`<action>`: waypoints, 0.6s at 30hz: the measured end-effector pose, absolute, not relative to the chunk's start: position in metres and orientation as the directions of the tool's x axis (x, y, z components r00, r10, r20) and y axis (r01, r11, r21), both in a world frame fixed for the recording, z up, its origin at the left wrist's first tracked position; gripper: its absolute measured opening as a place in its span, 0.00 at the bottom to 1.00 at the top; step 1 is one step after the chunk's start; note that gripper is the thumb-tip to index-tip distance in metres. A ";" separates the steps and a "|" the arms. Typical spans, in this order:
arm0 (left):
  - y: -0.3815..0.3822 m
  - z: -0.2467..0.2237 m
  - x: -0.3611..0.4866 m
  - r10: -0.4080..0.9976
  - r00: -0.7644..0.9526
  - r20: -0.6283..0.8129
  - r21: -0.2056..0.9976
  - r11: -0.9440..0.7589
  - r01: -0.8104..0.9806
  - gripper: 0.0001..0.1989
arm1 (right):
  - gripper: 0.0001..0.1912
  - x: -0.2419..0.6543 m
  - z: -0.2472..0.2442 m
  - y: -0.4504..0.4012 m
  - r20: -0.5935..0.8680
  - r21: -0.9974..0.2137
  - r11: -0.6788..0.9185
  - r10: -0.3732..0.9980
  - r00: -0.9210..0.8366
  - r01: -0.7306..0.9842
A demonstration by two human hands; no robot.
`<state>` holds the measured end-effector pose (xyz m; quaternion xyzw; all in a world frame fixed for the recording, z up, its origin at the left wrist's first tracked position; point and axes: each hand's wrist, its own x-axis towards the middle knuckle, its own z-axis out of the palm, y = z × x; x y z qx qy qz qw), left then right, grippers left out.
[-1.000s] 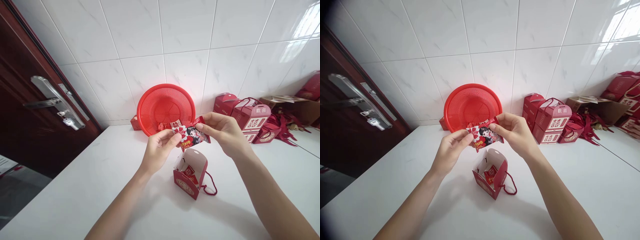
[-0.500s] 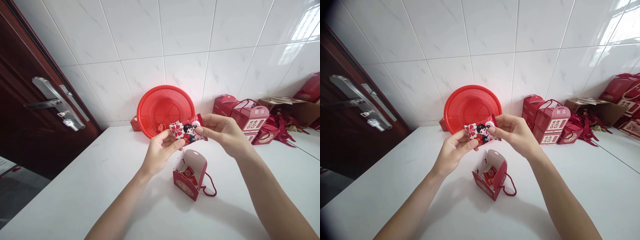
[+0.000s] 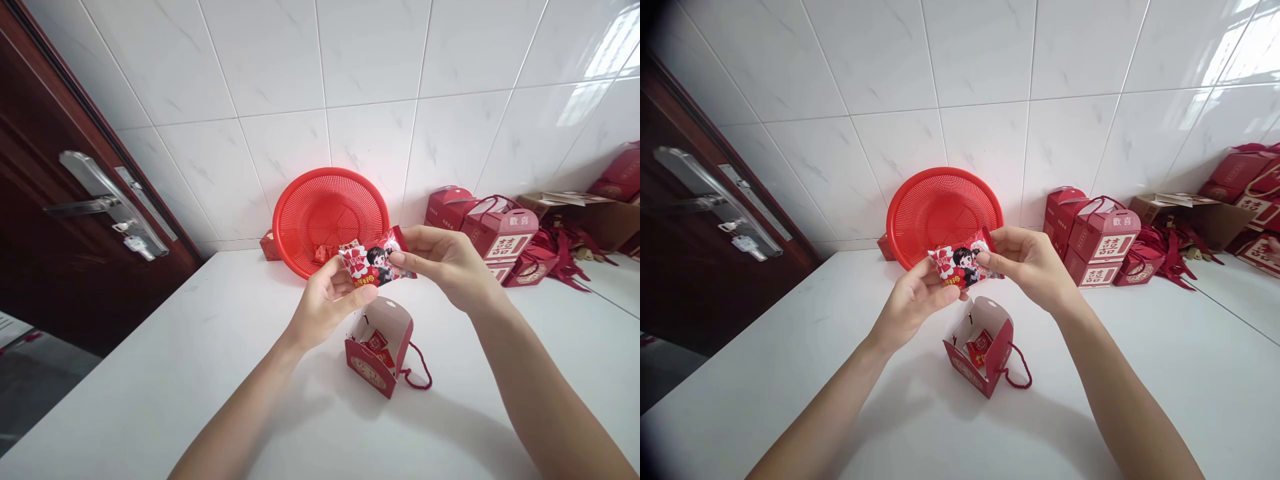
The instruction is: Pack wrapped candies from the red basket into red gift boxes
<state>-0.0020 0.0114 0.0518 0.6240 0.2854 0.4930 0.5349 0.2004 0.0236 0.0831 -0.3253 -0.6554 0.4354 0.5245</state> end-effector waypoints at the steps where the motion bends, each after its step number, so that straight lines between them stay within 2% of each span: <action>1: 0.011 0.051 -0.002 0.882 0.353 0.311 0.948 -0.263 -0.178 0.21 | 0.15 0.200 0.083 0.023 0.403 -0.912 0.409 0.882 -0.245 -0.030; 9: 0.010 0.050 -0.002 0.904 0.293 0.311 0.950 -0.283 -0.136 0.20 | 0.19 0.202 0.084 0.022 0.367 -0.918 0.395 0.857 -0.362 0.004; 18: 0.010 0.050 -0.004 0.901 0.319 0.294 0.955 -0.289 -0.066 0.22 | 0.22 0.203 0.085 0.021 0.370 -0.919 0.394 0.846 -0.384 -0.017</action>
